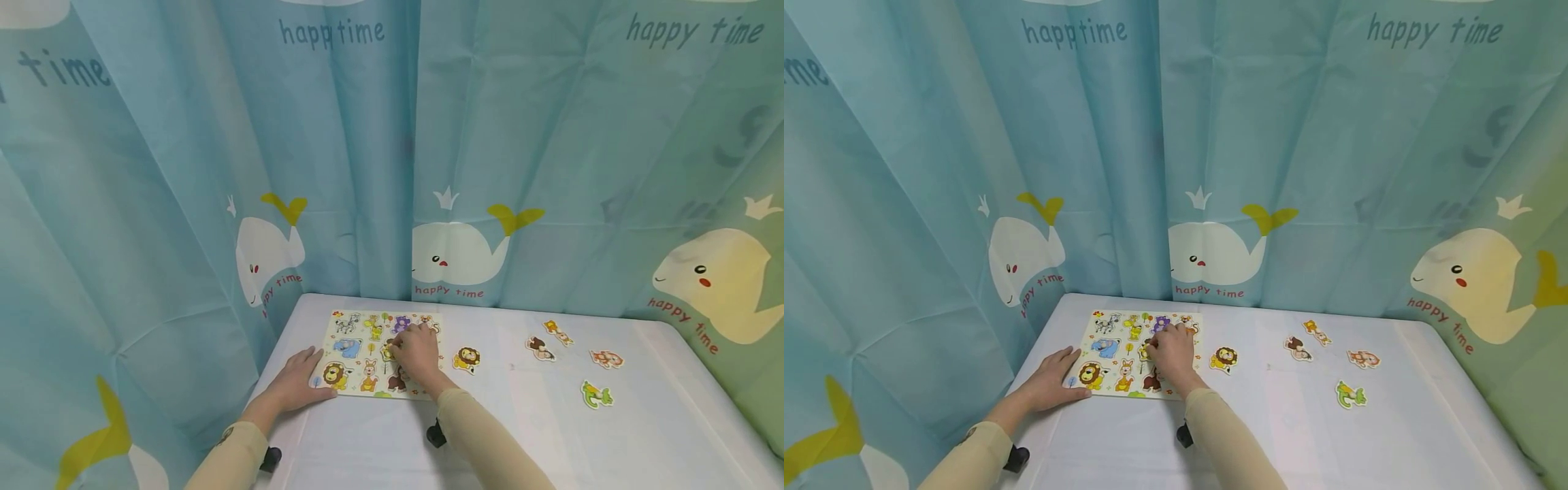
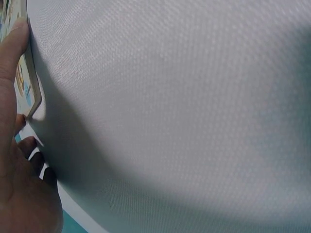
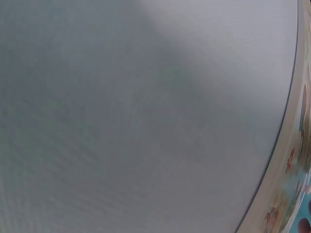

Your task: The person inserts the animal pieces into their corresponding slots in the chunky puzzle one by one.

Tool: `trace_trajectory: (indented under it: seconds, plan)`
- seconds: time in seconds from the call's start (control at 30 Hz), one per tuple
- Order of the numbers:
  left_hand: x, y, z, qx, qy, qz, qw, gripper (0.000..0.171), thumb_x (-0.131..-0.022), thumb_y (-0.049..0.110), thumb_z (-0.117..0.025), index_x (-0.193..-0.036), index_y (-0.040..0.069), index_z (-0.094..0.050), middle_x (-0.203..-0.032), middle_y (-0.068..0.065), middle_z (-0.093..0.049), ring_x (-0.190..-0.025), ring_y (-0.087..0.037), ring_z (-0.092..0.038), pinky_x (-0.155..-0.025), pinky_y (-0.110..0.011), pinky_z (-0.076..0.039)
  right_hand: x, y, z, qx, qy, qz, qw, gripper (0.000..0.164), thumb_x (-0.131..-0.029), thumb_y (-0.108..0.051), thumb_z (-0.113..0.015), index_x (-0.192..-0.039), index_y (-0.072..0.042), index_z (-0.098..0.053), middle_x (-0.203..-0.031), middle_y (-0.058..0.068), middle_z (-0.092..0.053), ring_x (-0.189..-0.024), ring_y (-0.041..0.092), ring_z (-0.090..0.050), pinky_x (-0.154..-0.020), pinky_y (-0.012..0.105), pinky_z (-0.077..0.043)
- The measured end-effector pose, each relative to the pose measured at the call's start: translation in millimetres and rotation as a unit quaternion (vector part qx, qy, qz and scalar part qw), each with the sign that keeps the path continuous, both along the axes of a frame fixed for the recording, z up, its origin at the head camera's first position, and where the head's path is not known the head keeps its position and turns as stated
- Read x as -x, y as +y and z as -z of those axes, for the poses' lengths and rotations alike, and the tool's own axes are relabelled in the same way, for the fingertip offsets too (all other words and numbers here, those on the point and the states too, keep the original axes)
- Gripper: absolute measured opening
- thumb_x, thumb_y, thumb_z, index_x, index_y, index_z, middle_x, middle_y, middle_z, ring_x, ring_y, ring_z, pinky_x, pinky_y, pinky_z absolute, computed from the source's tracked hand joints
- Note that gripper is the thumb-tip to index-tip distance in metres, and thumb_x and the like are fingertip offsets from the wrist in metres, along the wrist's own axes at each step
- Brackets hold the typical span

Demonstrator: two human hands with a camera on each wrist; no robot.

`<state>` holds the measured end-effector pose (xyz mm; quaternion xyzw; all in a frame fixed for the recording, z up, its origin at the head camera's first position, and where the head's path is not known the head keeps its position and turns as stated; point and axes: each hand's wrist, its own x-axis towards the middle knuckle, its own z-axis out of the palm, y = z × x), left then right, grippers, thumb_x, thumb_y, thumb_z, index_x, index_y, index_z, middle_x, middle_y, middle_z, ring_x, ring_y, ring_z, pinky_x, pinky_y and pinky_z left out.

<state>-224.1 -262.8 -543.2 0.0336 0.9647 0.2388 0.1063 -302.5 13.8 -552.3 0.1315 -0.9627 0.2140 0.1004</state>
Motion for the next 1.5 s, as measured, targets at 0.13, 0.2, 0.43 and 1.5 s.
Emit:
trace_trajectory:
  seconds: [0.13,0.2,0.43,1.5]
  plan:
    - [-0.1,-0.2,0.1,0.0,0.002,0.001,1.0,0.109,-0.079,0.06,-0.081,-0.158,0.001,-0.034,-0.164,-0.023,-0.026,-0.15,-0.046,-0.023,-0.117,-0.065,-0.028,-0.2,-1.6,0.3,0.004,-0.004,-0.001,1.0,0.015,-0.088,-0.03,-0.082,-0.078,-0.02,-0.078,-0.089,-0.004,-0.062,-0.087,0.019,-0.047,-0.081,0.039,-0.041]
    - [-0.1,-0.2,0.0,0.0,0.003,0.002,1.0,0.109,-0.079,0.06,-0.081,-0.158,0.001,-0.034,-0.164,-0.023,-0.026,-0.15,-0.046,-0.023,-0.117,-0.065,-0.028,-0.2,-2.4,0.5,0.006,-0.006,-0.001,1.0,0.015,-0.088,-0.029,-0.082,-0.077,-0.019,-0.077,-0.089,-0.003,-0.062,-0.087,0.019,-0.047,-0.081,0.04,-0.042]
    - [-0.2,-0.1,-0.4,-0.004,0.003,0.002,1.0,0.109,-0.079,0.06,-0.08,-0.158,0.002,-0.035,-0.164,-0.023,-0.027,-0.15,-0.046,-0.023,-0.117,-0.066,-0.028,-1.0,-4.1,0.8,0.005,-0.002,-0.003,1.0,0.016,-0.088,-0.03,-0.082,-0.077,-0.02,-0.076,-0.092,-0.002,-0.063,-0.088,0.02,-0.047,-0.077,0.038,-0.042]
    - [-0.6,1.0,-1.3,0.0,0.004,-0.001,1.0,0.108,-0.078,0.059,-0.082,-0.157,0.001,-0.036,-0.164,-0.023,-0.027,-0.149,-0.047,-0.023,-0.117,-0.065,-0.029,0.7,-3.5,2.7,0.009,0.005,0.009,1.0,0.018,-0.088,-0.028,-0.082,-0.074,-0.02,-0.074,-0.09,-0.004,-0.063,-0.09,0.02,-0.05,-0.081,0.039,-0.043]
